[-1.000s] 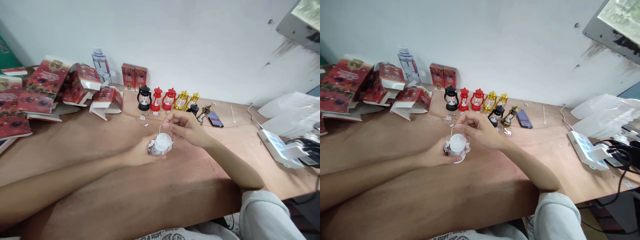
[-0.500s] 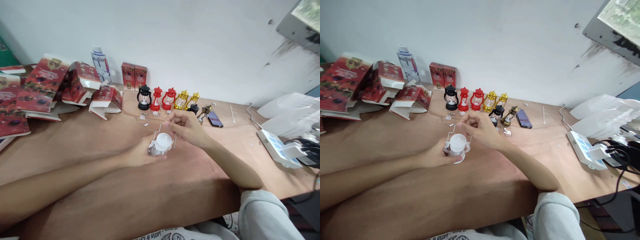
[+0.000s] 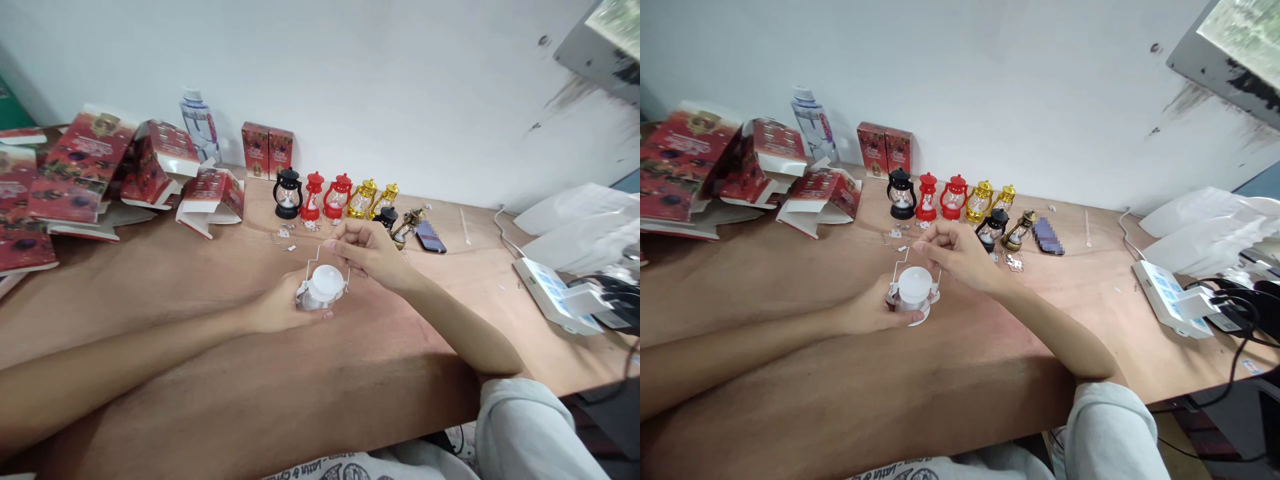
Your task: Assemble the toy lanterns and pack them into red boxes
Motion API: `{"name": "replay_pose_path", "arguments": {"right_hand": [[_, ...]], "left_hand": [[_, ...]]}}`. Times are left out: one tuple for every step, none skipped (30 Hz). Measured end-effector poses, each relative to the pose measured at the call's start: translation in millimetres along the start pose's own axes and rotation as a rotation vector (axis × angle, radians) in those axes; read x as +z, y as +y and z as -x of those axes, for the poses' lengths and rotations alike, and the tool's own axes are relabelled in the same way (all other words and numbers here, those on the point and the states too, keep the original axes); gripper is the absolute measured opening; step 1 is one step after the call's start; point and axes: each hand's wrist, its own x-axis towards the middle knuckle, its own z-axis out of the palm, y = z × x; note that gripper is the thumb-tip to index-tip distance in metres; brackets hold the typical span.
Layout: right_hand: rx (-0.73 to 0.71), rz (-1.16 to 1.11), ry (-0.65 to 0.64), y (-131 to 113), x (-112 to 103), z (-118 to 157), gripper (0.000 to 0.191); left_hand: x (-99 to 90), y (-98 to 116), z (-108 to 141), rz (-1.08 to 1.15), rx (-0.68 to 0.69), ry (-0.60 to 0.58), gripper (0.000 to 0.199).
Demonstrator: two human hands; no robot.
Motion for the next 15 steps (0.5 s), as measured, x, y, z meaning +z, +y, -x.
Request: {"name": "replay_pose_path", "arguments": {"right_hand": [[-0.002, -0.004, -0.002, 0.1, 0.0, -0.4, 0.029], [-0.005, -0.006, -0.002, 0.4, 0.0, -0.8, 0.029], [-0.011, -0.008, -0.002, 0.7, 0.1, -1.2, 0.029], [-0.015, -0.008, -0.002, 1.3, 0.1, -1.6, 0.029], [-0.016, -0.008, -0.002, 2.0, 0.1, -1.9, 0.029], [-0.015, -0.007, -0.001, 2.9, 0.1, -2.2, 0.03], [-0.01, -0.006, -0.001, 3.8, 0.0, -2.4, 0.03], [-0.008, -0.004, 0.0, 4.6, -0.1, -2.5, 0.03], [-0.01, -0.002, -0.001, 5.3, -0.1, -2.5, 0.03], [-0.02, -0.001, -0.005, 5.7, -0.2, -2.5, 0.03], [-0.039, 0.0, -0.012, 5.9, -0.2, -2.5, 0.03], [-0.062, 0.003, -0.021, 6.0, -0.2, -2.5, 0.029], [-0.09, 0.008, -0.029, 6.0, -0.2, -2.6, 0.029], [-0.115, 0.016, -0.033, 6.1, -0.2, -2.7, 0.029], [-0.134, 0.028, -0.033, 6.2, -0.1, -2.8, 0.028]], "left_hand": [[-0.1, -0.3, 0.0, -0.005, -0.001, 0.001, 0.029], [-0.2, -0.5, -0.1, -0.009, -0.003, 0.003, 0.029], [-0.3, -0.5, -0.2, -0.011, -0.004, 0.002, 0.029], [-0.4, -0.5, -0.3, -0.01, -0.002, 0.001, 0.029], [-0.4, -0.4, -0.5, -0.007, 0.002, -0.001, 0.028], [-0.5, -0.2, -0.5, -0.003, 0.005, -0.005, 0.028], [-0.4, 0.0, -0.6, 0.0, 0.005, -0.009, 0.028], [-0.4, 0.2, -0.5, 0.001, 0.004, -0.012, 0.028], [-0.3, 0.3, -0.5, 0.0, 0.002, -0.012, 0.028], [-0.2, 0.5, -0.3, -0.002, -0.001, -0.01, 0.028], [-0.1, 0.5, -0.2, -0.006, -0.003, -0.009, 0.028], [-0.1, 0.5, -0.1, -0.01, -0.003, -0.009, 0.028], [-0.1, 0.4, -0.1, -0.012, -0.001, -0.009, 0.029], [-0.2, 0.2, -0.2, -0.014, 0.002, -0.009, 0.029], [-0.4, -0.1, -0.3, -0.016, 0.004, -0.01, 0.029]]}}
